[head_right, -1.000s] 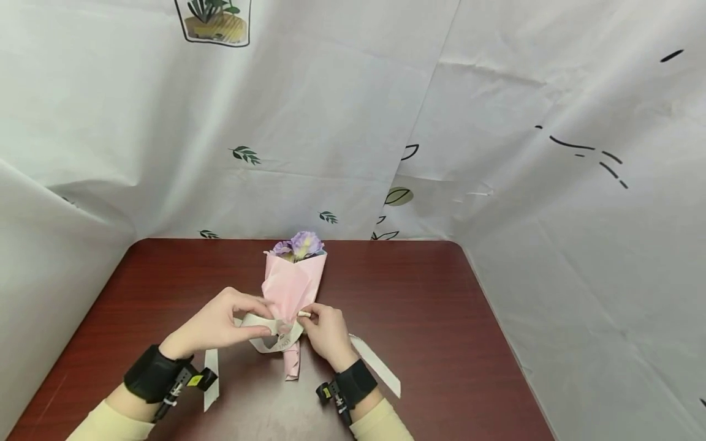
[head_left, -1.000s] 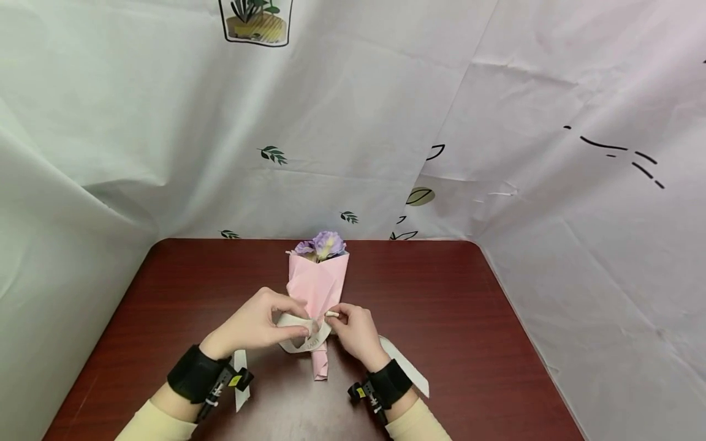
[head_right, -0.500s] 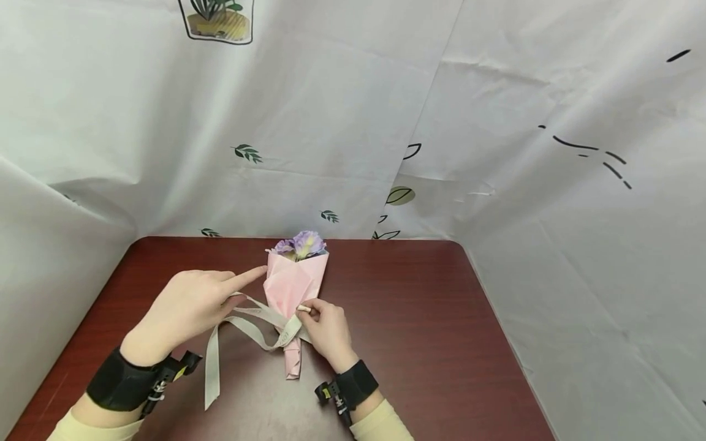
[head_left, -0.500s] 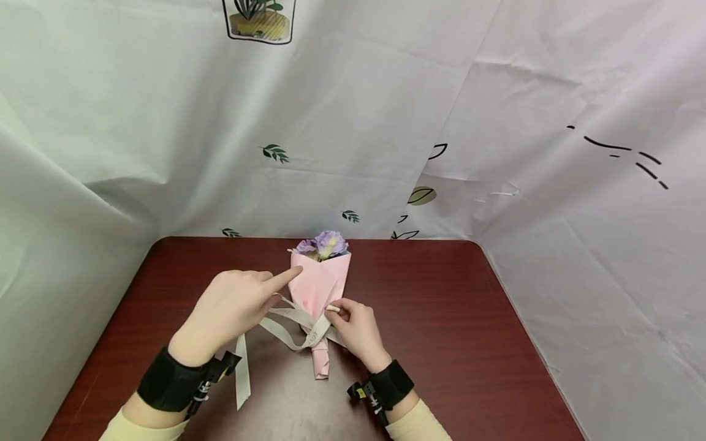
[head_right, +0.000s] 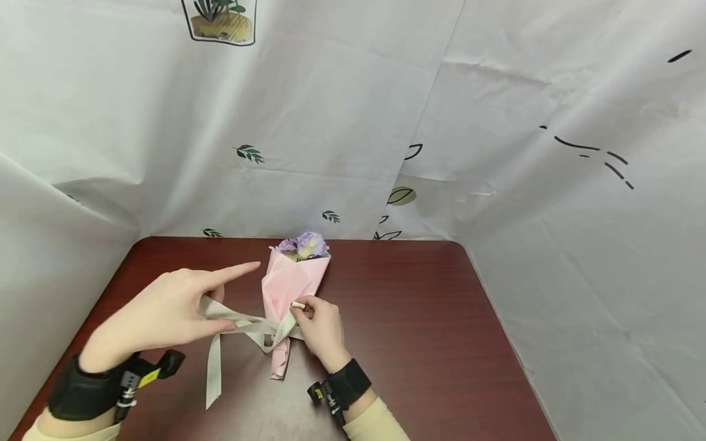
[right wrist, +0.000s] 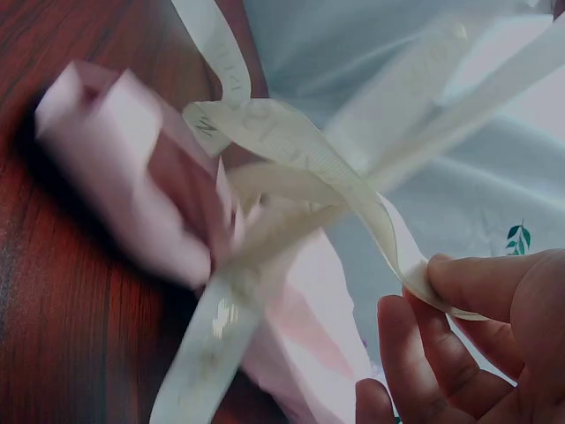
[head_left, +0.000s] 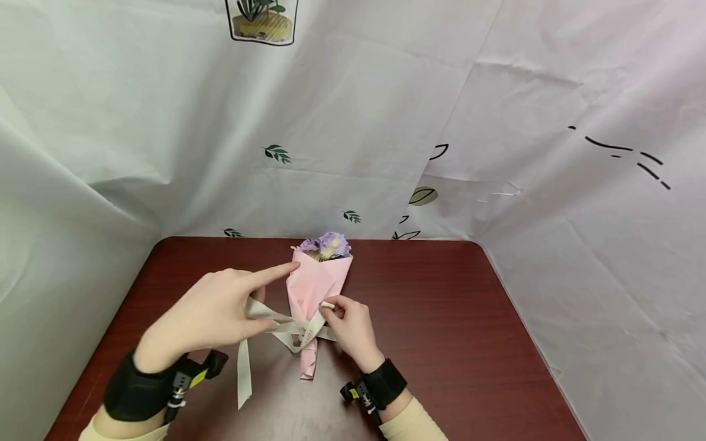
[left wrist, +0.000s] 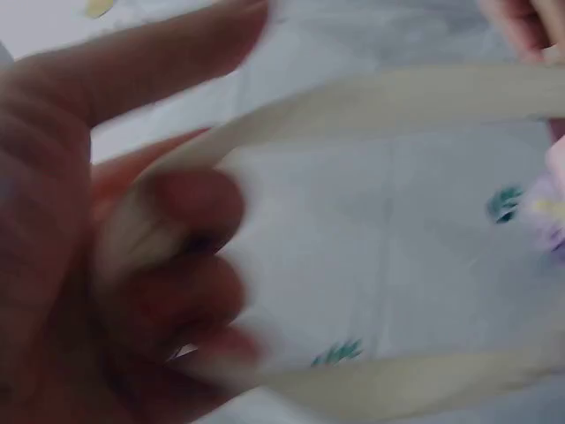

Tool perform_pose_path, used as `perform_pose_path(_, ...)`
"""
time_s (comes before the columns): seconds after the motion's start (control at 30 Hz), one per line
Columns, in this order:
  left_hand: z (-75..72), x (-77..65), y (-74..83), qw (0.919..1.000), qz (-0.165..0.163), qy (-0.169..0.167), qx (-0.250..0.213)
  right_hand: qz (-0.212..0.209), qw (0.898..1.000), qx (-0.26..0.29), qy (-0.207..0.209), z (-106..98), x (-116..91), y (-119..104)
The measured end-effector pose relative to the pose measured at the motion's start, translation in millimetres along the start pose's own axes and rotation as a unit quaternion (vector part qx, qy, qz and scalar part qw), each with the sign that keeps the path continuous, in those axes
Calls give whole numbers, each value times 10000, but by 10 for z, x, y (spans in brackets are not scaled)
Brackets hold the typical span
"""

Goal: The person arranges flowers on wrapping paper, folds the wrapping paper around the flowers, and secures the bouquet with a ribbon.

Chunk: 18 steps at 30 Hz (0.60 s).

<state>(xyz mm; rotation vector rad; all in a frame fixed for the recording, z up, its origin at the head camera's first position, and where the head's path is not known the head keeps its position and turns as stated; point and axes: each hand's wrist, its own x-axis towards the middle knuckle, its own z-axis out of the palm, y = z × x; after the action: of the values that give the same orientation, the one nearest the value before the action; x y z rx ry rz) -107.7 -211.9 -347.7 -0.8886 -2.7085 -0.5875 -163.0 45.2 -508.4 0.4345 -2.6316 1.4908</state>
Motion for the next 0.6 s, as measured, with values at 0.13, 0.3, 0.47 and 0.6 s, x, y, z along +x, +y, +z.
perform_pose_path(0.13,-127,-57,-52,9968,286,-474,-576,-11,10000,-47,14,-1,2,5)
perform_pose_path(0.3,-106,-32,-108,9944,208,962,383,-55,9999,-118,29,13,7,-3)
perform_pose_path(0.47,-83,-53,-133,9507,-280,2516,1789,-18,9999,-163,12,20,2,-15)
perform_pose_path(0.6,-129,-86,-107,9153,-1050,3288,2075,-32,9997,-225,38,21,2,-24)
